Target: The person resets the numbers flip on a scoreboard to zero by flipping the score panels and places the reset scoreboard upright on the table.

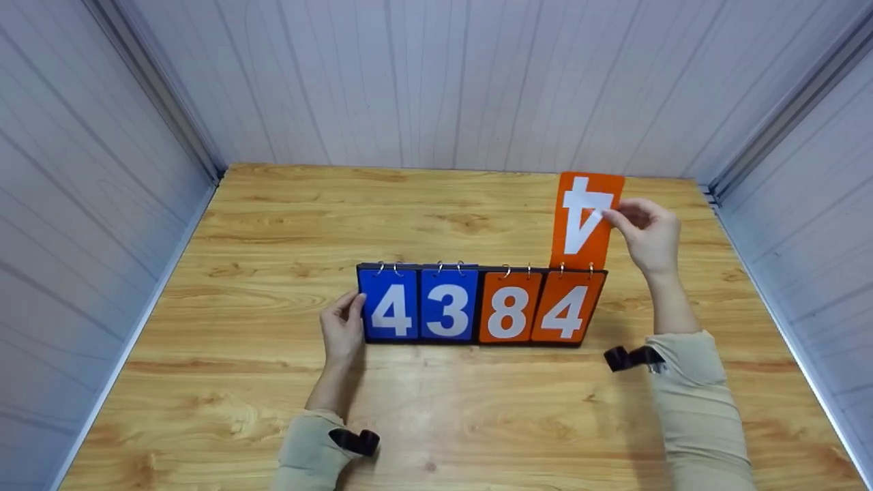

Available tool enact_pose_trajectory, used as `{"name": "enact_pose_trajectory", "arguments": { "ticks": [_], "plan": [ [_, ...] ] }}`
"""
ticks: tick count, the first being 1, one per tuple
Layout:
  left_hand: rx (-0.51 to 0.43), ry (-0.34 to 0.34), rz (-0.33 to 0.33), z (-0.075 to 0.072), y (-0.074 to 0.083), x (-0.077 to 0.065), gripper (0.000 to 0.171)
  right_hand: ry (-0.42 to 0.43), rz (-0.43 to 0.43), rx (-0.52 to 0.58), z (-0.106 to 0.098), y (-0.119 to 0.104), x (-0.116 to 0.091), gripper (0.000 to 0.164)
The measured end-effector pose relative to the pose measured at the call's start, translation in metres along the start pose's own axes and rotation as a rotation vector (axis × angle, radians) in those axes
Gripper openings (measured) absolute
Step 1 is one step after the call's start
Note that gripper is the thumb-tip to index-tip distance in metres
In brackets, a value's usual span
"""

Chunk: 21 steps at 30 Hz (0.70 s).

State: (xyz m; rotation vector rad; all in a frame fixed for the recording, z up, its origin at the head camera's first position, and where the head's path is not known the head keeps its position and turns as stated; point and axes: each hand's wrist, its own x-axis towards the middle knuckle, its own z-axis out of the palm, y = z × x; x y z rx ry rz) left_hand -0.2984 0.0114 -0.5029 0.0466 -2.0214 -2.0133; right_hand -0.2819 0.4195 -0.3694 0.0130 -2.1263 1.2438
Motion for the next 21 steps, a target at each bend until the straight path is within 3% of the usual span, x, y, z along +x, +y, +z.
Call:
{"name": "enact_pose_trajectory", "arguments": {
  "ticks": [4, 8, 14, 17, 21],
  "plan": [
    [-0.004, -0.021, 0.009, 0.000, -0.001, 0.001, 0.015, -0.037, 0.068, -0.183, 0.007, 0.010, 0.010, 0.023],
    [-0.017, -0.028, 0.012, 0.001, 0.000, 0.001, 0.014, -0.084, 0.144, -0.266, 0.011, 0.019, 0.015, 0.023],
    [-0.022, -0.033, 0.048, 0.001, -0.002, 0.001, 0.014, -0.129, 0.191, -0.232, 0.010, 0.031, 0.011, 0.027],
    [-0.019, -0.030, 0.056, 0.001, -0.002, 0.001, 0.014, -0.093, 0.180, -0.204, 0.008, 0.033, 0.005, 0.026],
    [-0.020, -0.032, 0.046, 0.001, 0.015, -0.003, 0.013, -0.007, 0.164, -0.158, 0.008, 0.032, -0.009, 0.023]
  ]
}}
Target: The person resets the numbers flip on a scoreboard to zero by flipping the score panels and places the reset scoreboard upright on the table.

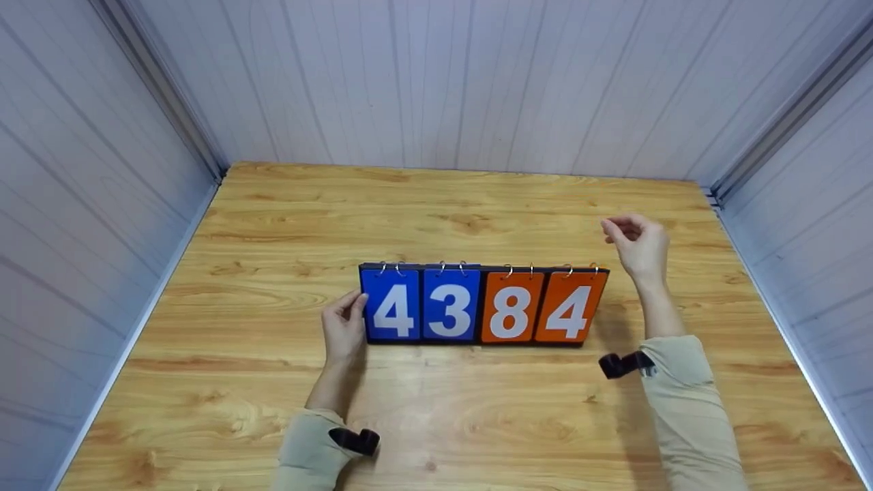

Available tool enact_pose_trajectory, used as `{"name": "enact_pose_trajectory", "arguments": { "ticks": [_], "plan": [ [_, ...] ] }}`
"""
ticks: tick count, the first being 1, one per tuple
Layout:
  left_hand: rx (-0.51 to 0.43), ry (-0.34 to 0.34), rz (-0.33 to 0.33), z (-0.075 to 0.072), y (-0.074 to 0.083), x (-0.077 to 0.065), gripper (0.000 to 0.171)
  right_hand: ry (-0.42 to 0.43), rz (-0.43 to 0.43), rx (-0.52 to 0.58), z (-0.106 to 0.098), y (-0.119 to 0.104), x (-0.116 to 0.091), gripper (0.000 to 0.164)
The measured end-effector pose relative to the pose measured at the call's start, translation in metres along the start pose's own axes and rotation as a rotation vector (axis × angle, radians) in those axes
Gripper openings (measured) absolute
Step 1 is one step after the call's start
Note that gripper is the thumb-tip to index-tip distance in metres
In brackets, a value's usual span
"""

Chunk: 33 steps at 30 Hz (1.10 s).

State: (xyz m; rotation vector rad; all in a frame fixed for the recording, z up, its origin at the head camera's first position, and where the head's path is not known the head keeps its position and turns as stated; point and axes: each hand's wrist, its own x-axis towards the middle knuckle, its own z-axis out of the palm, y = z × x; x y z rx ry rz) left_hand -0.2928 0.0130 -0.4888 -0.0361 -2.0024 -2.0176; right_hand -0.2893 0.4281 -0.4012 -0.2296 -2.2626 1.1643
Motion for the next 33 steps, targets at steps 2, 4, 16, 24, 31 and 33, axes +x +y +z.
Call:
{"name": "enact_pose_trajectory", "arguments": {
  "ticks": [2, 4, 16, 24, 31, 33],
  "plan": [
    [-0.002, 0.001, -0.016, 0.000, 0.009, -0.003, 0.013, 0.040, -0.004, 0.032, 0.000, 0.000, -0.010, 0.021],
    [-0.003, 0.002, -0.032, 0.001, 0.013, -0.004, 0.013, 0.075, -0.001, 0.041, -0.001, 0.001, -0.021, 0.020],
    [-0.035, -0.006, -0.012, -0.001, -0.017, 0.004, 0.014, 0.226, 0.095, 0.228, -0.002, 0.023, -0.098, 0.019],
    [0.012, 0.009, 0.020, -0.002, -0.018, 0.003, 0.014, 0.213, 0.153, 0.208, 0.018, 0.049, -0.121, 0.030],
    [-0.011, 0.004, -0.015, -0.001, -0.017, 0.003, 0.014, 0.249, 0.115, 0.157, 0.030, 0.066, -0.128, 0.032],
    [-0.007, 0.006, -0.007, -0.001, -0.016, 0.002, 0.014, 0.258, 0.130, 0.143, 0.029, 0.051, -0.130, 0.032]
  ]
}}
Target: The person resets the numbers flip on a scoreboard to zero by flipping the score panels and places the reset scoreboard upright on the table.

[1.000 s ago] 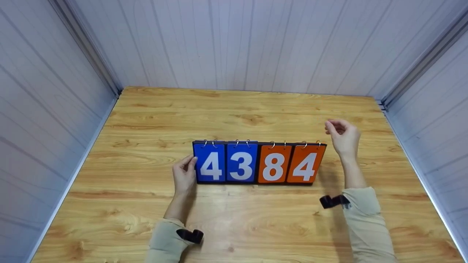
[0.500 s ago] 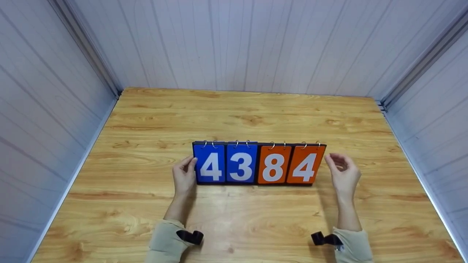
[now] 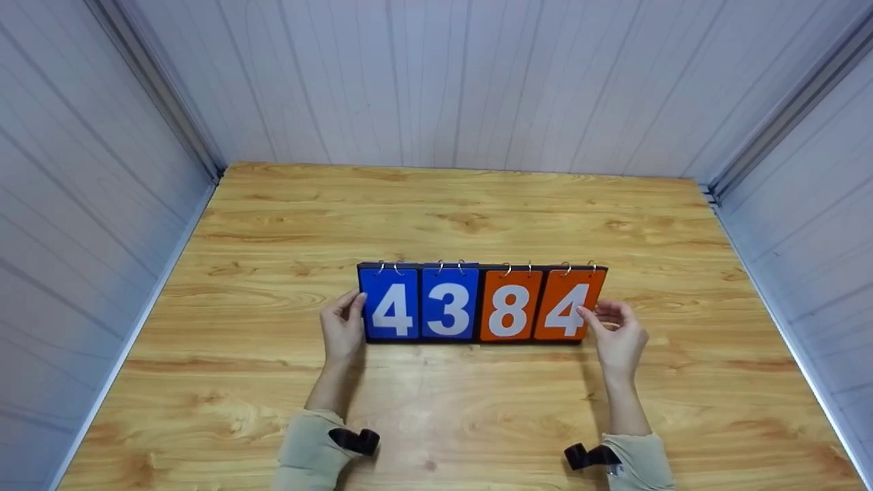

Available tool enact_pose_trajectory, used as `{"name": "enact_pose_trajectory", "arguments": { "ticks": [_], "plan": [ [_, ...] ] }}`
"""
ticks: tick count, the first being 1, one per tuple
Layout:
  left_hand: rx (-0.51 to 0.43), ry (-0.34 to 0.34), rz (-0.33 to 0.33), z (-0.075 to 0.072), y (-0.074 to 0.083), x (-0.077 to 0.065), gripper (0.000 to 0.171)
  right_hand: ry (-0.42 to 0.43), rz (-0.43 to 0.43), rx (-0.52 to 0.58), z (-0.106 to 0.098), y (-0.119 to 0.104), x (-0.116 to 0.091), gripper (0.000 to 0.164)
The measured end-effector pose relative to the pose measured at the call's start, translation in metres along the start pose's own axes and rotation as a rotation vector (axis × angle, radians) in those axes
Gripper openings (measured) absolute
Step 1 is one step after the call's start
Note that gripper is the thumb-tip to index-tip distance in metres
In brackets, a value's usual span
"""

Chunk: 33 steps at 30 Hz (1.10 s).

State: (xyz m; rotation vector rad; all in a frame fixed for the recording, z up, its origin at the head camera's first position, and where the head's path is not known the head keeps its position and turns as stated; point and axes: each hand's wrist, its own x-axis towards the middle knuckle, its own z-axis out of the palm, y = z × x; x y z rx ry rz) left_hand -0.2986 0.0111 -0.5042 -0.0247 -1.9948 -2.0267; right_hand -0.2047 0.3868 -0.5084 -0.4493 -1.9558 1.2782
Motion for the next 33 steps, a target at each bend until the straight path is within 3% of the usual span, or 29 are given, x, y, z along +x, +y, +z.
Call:
{"name": "enact_pose_trajectory", "arguments": {
  "ticks": [3, 9, 13, 19, 23, 27, 33],
  "plan": [
    [0.016, 0.002, 0.022, 0.000, 0.000, 0.000, 0.014, 0.020, 0.007, -0.086, 0.002, -0.016, -0.004, 0.033],
    [0.019, 0.002, 0.011, 0.000, 0.000, 0.001, 0.014, 0.038, 0.022, -0.159, 0.002, -0.018, -0.004, 0.028],
    [-0.012, 0.001, -0.008, 0.000, 0.001, 0.000, 0.014, 0.037, 0.014, -0.181, 0.002, -0.015, -0.004, 0.025],
    [0.005, 0.003, 0.013, 0.001, 0.000, 0.000, 0.015, 0.038, 0.072, -0.164, 0.001, -0.018, -0.009, 0.025],
    [-0.001, -0.004, 0.022, 0.000, 0.003, -0.001, 0.014, 0.024, 0.083, -0.229, -0.003, -0.026, -0.010, 0.026],
    [0.011, -0.008, 0.020, 0.000, 0.018, -0.005, 0.014, 0.004, 0.045, -0.332, -0.008, -0.035, -0.011, 0.025],
    [0.004, 0.000, 0.021, 0.000, 0.003, -0.001, 0.014, -0.011, -0.027, -0.394, -0.014, -0.045, -0.012, 0.022]
  ]
}}
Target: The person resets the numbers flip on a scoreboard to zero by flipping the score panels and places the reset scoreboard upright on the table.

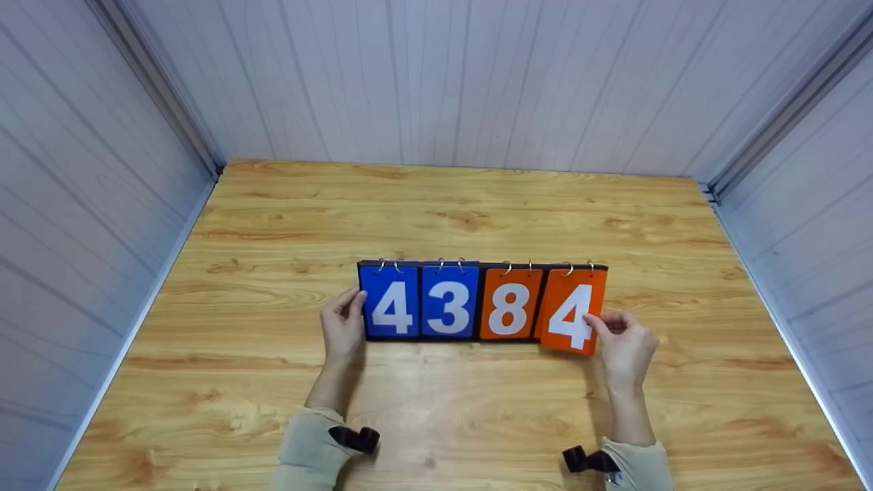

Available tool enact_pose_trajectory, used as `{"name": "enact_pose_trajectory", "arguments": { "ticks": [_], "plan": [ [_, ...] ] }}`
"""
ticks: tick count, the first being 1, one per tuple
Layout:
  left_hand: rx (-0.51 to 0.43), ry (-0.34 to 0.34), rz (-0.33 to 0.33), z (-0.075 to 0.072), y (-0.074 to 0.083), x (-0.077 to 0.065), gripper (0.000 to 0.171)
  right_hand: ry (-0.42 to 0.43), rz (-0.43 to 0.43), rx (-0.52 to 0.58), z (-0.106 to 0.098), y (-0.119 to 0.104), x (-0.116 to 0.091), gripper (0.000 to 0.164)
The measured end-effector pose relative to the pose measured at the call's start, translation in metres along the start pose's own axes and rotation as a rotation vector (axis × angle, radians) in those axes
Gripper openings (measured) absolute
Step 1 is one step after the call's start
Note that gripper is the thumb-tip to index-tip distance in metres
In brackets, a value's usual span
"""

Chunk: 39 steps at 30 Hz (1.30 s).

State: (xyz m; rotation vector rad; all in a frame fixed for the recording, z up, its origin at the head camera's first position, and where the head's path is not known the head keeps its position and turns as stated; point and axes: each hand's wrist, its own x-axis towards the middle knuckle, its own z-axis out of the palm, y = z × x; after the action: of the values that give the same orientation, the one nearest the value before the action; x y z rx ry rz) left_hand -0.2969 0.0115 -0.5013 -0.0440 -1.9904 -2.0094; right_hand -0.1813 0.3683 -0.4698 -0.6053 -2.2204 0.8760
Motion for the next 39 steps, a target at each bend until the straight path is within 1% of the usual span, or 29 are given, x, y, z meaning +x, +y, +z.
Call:
{"name": "enact_pose_trajectory", "arguments": {
  "ticks": [1, 3, 5, 7, 8, 9, 10, 11, 12, 14, 16, 17, 19, 21, 23, 24, 26, 27, 28, 29, 30, 32, 33, 35, 38, 39],
  "plan": [
    [0.001, 0.001, -0.004, 0.000, -0.004, 0.001, 0.015, -0.014, 0.007, 0.016, -0.002, 0.000, 0.000, 0.021],
    [-0.003, 0.004, -0.016, 0.001, -0.004, 0.001, 0.014, -0.048, 0.024, 0.085, -0.005, 0.001, -0.001, 0.021],
    [-0.014, 0.006, -0.027, 0.001, -0.004, 0.001, 0.014, -0.082, 0.028, 0.203, -0.009, 0.004, -0.001, 0.024],
    [-0.034, 0.005, -0.036, 0.001, -0.004, 0.001, 0.014, -0.113, -0.027, 0.415, -0.007, 0.021, 0.001, 0.028],
    [-0.038, 0.007, -0.034, 0.001, -0.004, 0.001, 0.014, -0.125, -0.038, 0.504, -0.008, 0.025, 0.001, 0.031],
    [-0.034, 0.008, -0.027, 0.001, -0.004, 0.001, 0.014, -0.136, -0.068, 0.582, -0.007, 0.032, 0.003, 0.035],
    [-0.043, 0.009, -0.028, 0.002, -0.004, 0.001, 0.014, -0.149, -0.093, 0.687, -0.006, 0.040, 0.004, 0.036],
    [-0.039, 0.009, -0.023, 0.002, -0.004, 0.001, 0.014, -0.158, -0.111, 0.749, -0.007, 0.044, 0.006, 0.034],
    [-0.043, 0.008, -0.023, 0.002, -0.004, 0.001, 0.014, -0.168, -0.110, 0.810, -0.008, 0.046, 0.006, 0.032],
    [-0.047, 0.009, -0.030, 0.002, -0.003, 0.001, 0.015, -0.175, -0.077, 0.849, -0.016, 0.039, 0.007, 0.028],
    [-0.066, 0.006, -0.047, 0.002, -0.001, 0.000, 0.015, -0.227, -0.109, 0.941, -0.016, 0.048, 0.011, 0.021],
    [-0.068, 0.004, -0.052, 0.002, 0.000, 0.000, 0.015, -0.241, -0.099, 0.942, -0.021, 0.042, 0.011, 0.019],
    [-0.066, 0.004, -0.058, 0.003, 0.008, -0.002, 0.015, -0.299, -0.143, 0.985, -0.024, 0.042, 0.013, 0.017],
    [-0.053, 0.005, -0.059, 0.003, 0.015, -0.005, 0.015, -0.334, -0.180, 0.961, -0.030, 0.035, 0.014, 0.018],
    [-0.036, 0.010, -0.062, 0.003, 0.022, -0.007, 0.015, -0.346, -0.187, 0.960, -0.040, 0.014, 0.012, 0.022],
    [-0.030, 0.014, -0.066, 0.003, 0.025, -0.008, 0.016, -0.356, -0.207, 0.961, -0.042, 0.011, 0.013, 0.022],
    [-0.030, 0.017, -0.075, 0.003, 0.027, -0.009, 0.016, -0.338, -0.211, 0.966, -0.046, 0.000, 0.015, 0.023],
    [-0.026, 0.017, -0.077, 0.003, 0.028, -0.009, 0.016, -0.330, -0.223, 0.990, -0.047, -0.003, 0.017, 0.025],
    [-0.019, 0.016, -0.073, 0.003, 0.028, -0.010, 0.016, -0.315, -0.238, 1.013, -0.047, -0.007, 0.019, 0.027],
    [-0.017, 0.014, -0.072, 0.003, 0.028, -0.009, 0.016, -0.290, -0.248, 1.012, -0.047, -0.010, 0.022, 0.026],
    [-0.017, 0.011, -0.069, 0.002, 0.028, -0.009, 0.016, -0.262, -0.261, 1.005, -0.047, -0.013, 0.025, 0.025],
    [-0.005, 0.003, -0.053, 0.002, 0.026, -0.008, 0.016, -0.224, -0.285, 1.033, -0.046, -0.020, 0.031, 0.020],
    [-0.010, 0.002, -0.051, 0.002, 0.023, -0.007, 0.016, -0.213, -0.300, 1.056, -0.045, -0.024, 0.035, 0.017],
    [-0.024, 0.003, -0.054, 0.001, 0.016, -0.005, 0.015, -0.187, -0.333, 1.050, -0.045, -0.031, 0.044, 0.015],
    [-0.038, 0.013, -0.059, 0.001, 0.004, -0.001, 0.015, -0.154, -0.379, 1.011, -0.044, -0.042, 0.058, 0.013],
    [-0.049, 0.018, -0.066, 0.001, 0.000, 0.000, 0.014, -0.139, -0.396, 0.963, -0.044, -0.045, 0.063, 0.014]
  ]
}}
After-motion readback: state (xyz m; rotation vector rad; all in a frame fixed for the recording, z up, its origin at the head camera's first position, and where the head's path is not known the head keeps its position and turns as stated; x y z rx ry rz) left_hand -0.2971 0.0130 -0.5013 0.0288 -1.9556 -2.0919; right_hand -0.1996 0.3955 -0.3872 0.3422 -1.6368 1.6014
